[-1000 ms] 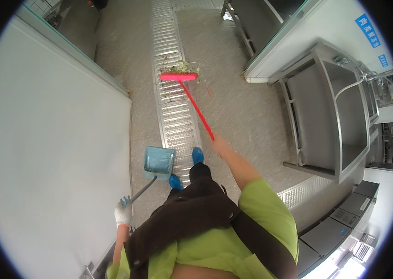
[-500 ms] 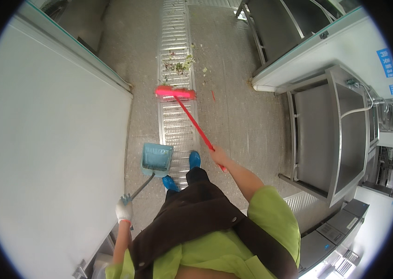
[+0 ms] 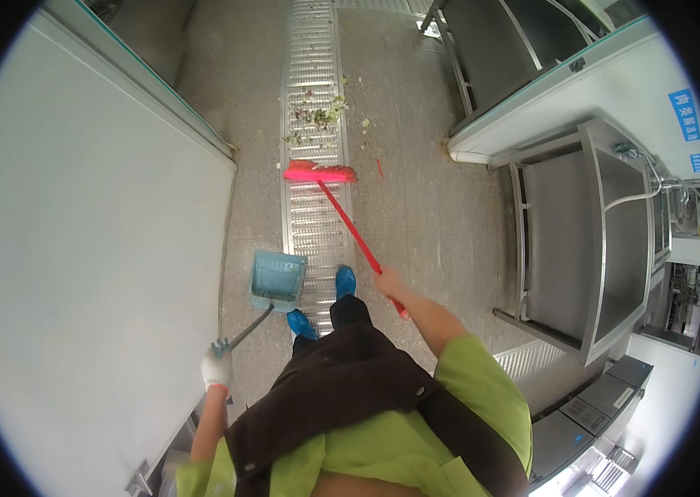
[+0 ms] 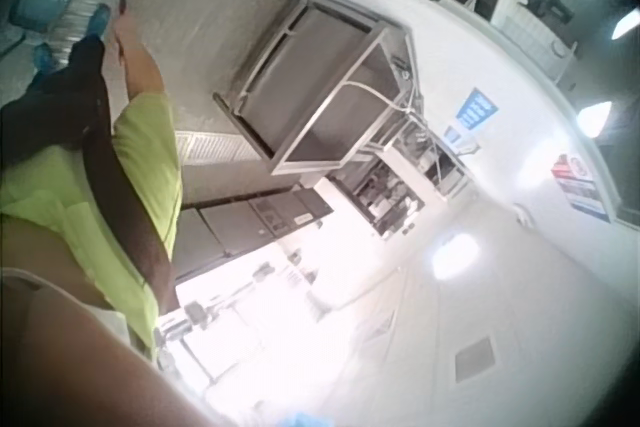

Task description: The person sweeps debris along a floor drain using a pink broom and collects it into a blue dustpan. The person moves along the drain, gathering scattered food scraps and deposits them into the dustpan.

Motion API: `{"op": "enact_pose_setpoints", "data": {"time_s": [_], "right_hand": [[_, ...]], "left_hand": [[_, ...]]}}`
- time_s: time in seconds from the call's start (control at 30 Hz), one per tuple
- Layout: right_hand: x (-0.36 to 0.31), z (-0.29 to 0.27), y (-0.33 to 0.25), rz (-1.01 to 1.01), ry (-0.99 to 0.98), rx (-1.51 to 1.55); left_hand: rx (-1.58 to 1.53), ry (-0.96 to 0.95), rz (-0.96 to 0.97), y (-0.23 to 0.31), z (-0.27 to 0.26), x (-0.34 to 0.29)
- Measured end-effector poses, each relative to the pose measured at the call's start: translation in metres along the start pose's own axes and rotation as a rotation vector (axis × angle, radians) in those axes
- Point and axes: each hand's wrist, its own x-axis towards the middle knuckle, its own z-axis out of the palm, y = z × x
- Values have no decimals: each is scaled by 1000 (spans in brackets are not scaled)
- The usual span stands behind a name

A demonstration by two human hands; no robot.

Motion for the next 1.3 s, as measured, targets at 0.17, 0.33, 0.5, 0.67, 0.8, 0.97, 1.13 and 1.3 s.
{"op": "enact_pose_setpoints", "data": {"time_s": [0.17,0.33,0.5,0.67,0.8,0.97,1.13,1.3], "right_hand": [[-65,-2,50,-3,-14,70],[-99,29,73,-27,78,-152],[-12,55,-52,-37,-183,502],[-64,58,-83,103,-257,1023],[-100,57,-51,479,-504,1386],[-9,34,-94,293,-354,1183],[-9,36,-120,247,-346,916],[-22,54,-129,214,-450,675]], "left_hand": [[-58,-29,13,-10,2,0],[-69,-25,5,-11,4,-9],[-75,-32,5,-19,7,-18],[-112,26,91,-53,-3,-31],[-157,38,92,-78,-9,-42],[-90,58,126,-98,-12,-41],[-64,32,83,-104,-11,-32],[-111,40,34,-93,-11,-25]]}}
